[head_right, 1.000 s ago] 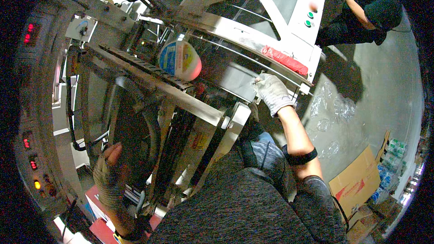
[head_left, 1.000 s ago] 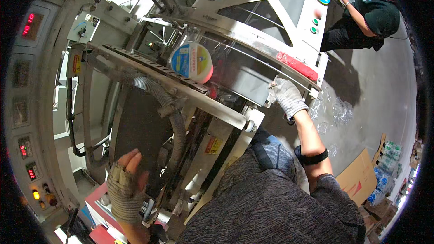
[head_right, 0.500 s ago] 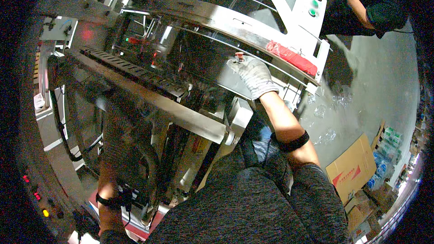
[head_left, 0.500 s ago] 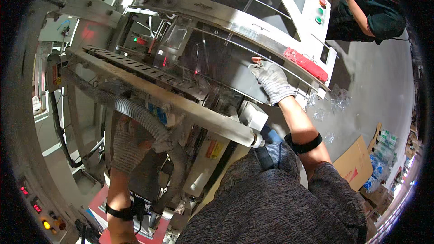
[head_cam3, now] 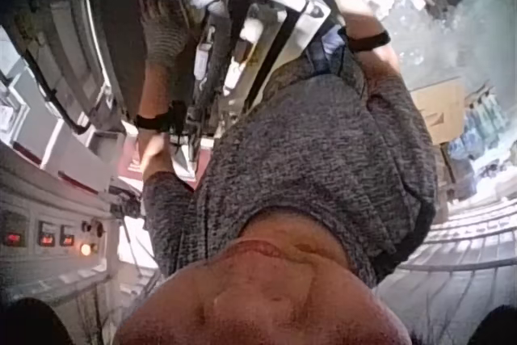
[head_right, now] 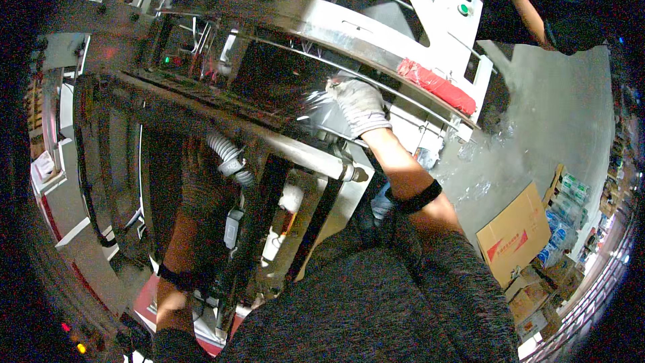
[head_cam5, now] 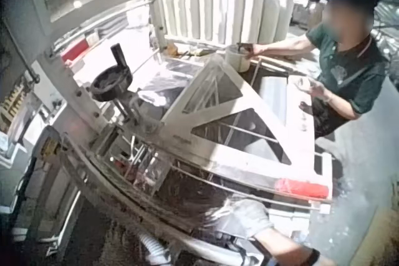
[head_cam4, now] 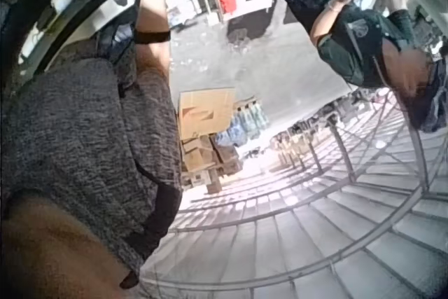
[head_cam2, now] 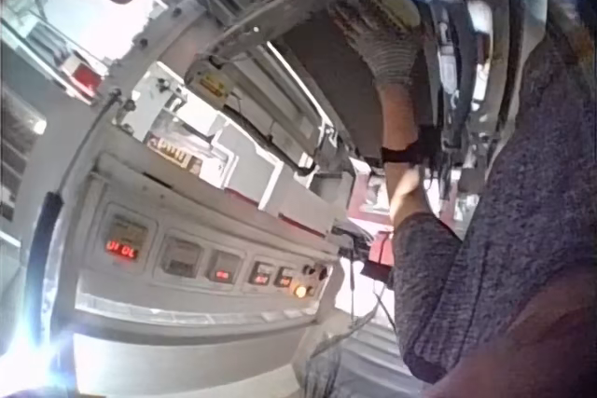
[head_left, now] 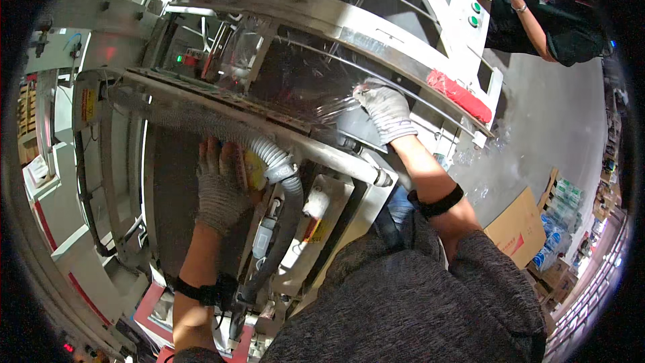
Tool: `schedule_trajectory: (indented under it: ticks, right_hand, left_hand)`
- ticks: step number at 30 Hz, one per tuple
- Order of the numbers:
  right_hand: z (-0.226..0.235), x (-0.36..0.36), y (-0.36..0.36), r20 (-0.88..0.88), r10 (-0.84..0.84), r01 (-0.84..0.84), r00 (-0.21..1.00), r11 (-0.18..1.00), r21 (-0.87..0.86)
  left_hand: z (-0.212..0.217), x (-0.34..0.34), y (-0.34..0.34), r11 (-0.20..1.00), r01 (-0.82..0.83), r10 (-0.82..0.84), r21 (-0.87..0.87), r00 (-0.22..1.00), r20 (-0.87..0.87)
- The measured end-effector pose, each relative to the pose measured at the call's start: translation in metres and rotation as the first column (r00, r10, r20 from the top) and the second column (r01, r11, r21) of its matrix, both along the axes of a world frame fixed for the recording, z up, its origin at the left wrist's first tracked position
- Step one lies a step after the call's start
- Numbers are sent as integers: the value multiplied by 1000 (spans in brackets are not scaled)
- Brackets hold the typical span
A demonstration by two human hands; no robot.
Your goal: Operating a shrink-wrap machine to package plastic containers.
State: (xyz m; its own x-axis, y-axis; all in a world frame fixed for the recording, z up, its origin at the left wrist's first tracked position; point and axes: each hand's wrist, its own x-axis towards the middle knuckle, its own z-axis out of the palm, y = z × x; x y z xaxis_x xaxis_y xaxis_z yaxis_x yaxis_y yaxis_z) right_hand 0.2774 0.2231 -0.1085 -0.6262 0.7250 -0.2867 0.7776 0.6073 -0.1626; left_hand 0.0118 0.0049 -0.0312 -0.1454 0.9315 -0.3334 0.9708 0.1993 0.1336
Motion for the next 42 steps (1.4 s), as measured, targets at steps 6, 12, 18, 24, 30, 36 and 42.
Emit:
schedule_trajectory:
  ticks: [6,12,18,24,30,36,42]
  right_hand:
    - [4,-5,7,16,46,-47,999,998,38]
    - [-22,-6,0,-15,-33,34,999,999,38]
    - [-96,44,27,20,58,-61,998,974,219]
    - [51,4,-5,-333,-495,309,802,822,-479]
    - [46,75,-41,-511,-455,256,729,874,-413]
    - [80,105,-115,-165,-25,-41,986,921,-388]
    - [57,112,-134,-115,-21,-24,993,924,-382]
  left_hand:
    - [21,7,8,997,-66,62,41,994,88]
    - [-12,-7,-22,984,47,-48,170,999,-2]
    - [21,-27,-105,980,30,-25,196,999,-32]
    - [48,-88,-280,820,-487,553,-302,810,194]
    - [149,-7,-226,781,-596,590,185,802,93]
    - [225,127,-158,786,-462,173,411,802,572]
    - [208,172,-114,961,-146,3,233,852,524]
